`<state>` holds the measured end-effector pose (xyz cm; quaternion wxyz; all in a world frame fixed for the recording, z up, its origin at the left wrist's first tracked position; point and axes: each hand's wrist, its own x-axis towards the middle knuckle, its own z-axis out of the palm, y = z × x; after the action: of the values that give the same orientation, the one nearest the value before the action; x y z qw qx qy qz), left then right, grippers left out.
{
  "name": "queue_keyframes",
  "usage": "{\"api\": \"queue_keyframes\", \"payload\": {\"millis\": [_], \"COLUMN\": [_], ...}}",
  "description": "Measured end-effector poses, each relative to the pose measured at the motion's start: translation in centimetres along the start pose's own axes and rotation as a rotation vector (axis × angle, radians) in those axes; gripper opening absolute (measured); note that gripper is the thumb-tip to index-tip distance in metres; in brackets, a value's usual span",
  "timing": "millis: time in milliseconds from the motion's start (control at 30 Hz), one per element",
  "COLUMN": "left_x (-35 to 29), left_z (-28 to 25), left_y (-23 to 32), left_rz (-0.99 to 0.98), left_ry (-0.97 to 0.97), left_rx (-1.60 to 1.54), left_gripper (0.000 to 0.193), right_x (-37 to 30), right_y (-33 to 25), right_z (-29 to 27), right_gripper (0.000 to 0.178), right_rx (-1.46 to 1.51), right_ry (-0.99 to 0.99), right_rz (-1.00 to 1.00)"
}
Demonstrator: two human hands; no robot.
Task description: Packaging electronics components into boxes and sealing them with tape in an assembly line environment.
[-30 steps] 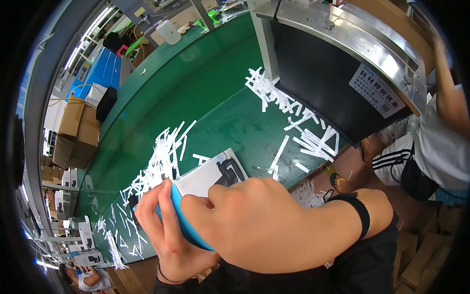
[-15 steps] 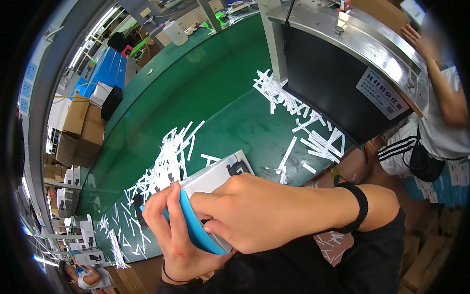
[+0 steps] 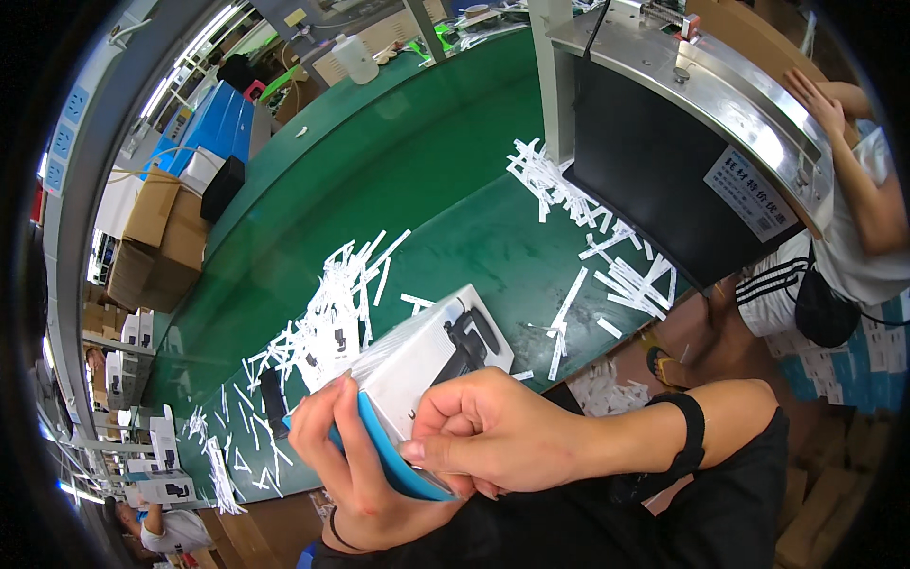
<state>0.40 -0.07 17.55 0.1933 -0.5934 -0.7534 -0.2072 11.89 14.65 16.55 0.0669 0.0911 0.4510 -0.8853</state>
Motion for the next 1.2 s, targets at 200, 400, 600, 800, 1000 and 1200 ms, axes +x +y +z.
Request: {"api": "queue_keyframes", "payload": {"millis": [200, 400, 600, 800, 1000, 1200], "left_x": [-1.7, -4.6, -5.1, -4.7, -6.5, -6.1], "left_z": [1.6, 2.1, 2.1, 1.1, 3.1, 2.5], "left_y": [0.5, 0.6, 0.4, 0.2, 0.9, 1.3], "left_rz": [-0.008, 0.079, 0.091, 0.16, 0.065, 0.035], "left_ry": [0.168, 0.175, 0.173, 0.058, 0.247, 0.182], "left_rx": [0.091, 0.106, 0.11, 0.142, 0.112, 0.148], "left_gripper": [0.064, 0.066, 0.073, 0.097, 0.057, 0.059], "right_x": [-1.4, -2.8, -2.8, -2.9, -3.4, -3.6], "right_y": [1.2, 2.5, 2.8, 3.9, 4.4, 4.1], "right_z": [0.7, 0.1, -0.1, 0.7, 2.3, 1.8], "right_gripper": [0.025, 0.024, 0.019, 0.018, 0.021, 0.022], "right_rx": [0.148, 0.131, -0.499, -0.571, 0.135, -0.009], "right_ry": [0.085, 0.011, 0.053, 0.141, 0.052, 0.192], "right_rz": [0.104, 0.199, -0.156, -0.367, -0.019, -0.042]}}
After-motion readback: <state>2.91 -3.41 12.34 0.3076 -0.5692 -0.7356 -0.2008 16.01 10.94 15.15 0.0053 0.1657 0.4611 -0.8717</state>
